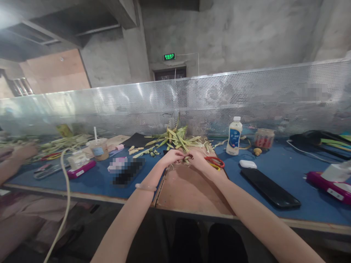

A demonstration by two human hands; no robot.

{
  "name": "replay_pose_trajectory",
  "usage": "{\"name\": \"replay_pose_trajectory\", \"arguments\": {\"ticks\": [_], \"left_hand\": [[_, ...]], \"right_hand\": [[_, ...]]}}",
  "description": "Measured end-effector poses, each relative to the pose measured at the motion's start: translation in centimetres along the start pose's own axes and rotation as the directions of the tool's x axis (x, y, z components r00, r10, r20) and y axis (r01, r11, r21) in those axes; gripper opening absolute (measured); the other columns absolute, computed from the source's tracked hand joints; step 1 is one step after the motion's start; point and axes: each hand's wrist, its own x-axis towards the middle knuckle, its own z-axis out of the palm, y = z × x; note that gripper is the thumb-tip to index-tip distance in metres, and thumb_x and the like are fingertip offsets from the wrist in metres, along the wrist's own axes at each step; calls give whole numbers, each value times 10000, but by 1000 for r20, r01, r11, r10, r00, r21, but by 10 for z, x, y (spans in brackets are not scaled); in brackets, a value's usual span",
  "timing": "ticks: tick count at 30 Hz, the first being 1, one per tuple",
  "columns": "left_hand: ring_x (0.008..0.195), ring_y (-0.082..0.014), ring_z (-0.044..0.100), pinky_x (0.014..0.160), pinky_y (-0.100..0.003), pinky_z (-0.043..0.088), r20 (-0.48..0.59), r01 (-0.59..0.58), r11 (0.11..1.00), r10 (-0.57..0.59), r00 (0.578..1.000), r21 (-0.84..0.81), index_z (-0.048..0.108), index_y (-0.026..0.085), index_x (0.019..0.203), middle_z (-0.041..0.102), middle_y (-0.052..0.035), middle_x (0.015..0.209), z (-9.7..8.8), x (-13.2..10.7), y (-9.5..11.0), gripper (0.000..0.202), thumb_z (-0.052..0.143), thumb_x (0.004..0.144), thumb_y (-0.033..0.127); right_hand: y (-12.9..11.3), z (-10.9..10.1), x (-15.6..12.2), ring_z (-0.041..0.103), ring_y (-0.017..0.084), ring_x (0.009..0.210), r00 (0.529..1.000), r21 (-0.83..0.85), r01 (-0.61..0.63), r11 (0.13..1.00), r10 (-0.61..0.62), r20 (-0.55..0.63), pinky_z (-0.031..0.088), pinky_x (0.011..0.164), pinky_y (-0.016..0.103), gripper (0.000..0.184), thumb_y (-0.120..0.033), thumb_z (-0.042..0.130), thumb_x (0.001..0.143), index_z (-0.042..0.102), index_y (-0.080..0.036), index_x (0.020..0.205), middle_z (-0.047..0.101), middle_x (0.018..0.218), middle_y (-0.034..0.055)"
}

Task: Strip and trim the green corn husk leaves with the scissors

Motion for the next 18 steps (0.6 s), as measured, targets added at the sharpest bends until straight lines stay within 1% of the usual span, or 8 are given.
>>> {"name": "replay_pose_trajectory", "arguments": {"ticks": [4, 9, 11, 13, 18], "left_hand": [[542, -93, 492, 500, -211, 349, 37, 3, 1000, -2, 999, -26, 703, 122, 854, 624, -26, 671, 0, 1, -2, 243, 662, 643, 236], [533, -88, 484, 505, -220, 340, 111, 9, 994, 3, 994, -108, 701, 111, 826, 613, -29, 665, 1, 0, -4, 220, 637, 632, 195], [528, -82, 471, 496, -221, 320, 137, 10, 989, 10, 991, -147, 699, 107, 814, 608, -28, 664, 1, 0, -4, 224, 658, 621, 212], [530, -76, 460, 490, -220, 299, 151, 13, 982, 16, 988, -187, 694, 105, 815, 611, -33, 686, 2, -1, -2, 248, 684, 611, 246], [571, -65, 457, 508, -215, 284, 150, 16, 963, 26, 988, -270, 687, 115, 878, 620, -49, 774, 2, -3, 3, 355, 727, 593, 321]], "right_hand": [[1, 1, 0, 554, 166, 757, 1000, 43, 17, 999, -17, -20, 407, 706, 263, 228, -57, 522, 706, 710, -180, 747, 657, 770, 53], [0, -1, -1, 552, 176, 799, 998, 148, -3, 989, 13, -65, 420, 729, 285, 167, -152, 554, 750, 717, -182, 734, 625, 869, 78], [1, -2, 0, 558, 181, 820, 997, 214, -5, 977, 20, -69, 426, 751, 296, 140, -191, 576, 744, 714, -182, 717, 629, 900, 81], [5, -1, 3, 568, 189, 834, 997, 287, -11, 958, 33, -71, 432, 770, 307, 128, -213, 590, 729, 714, -181, 725, 646, 885, 80], [16, 4, 8, 599, 195, 822, 993, 468, -52, 882, 94, -67, 456, 770, 326, 155, -239, 589, 690, 709, -183, 771, 685, 858, 67]]}}
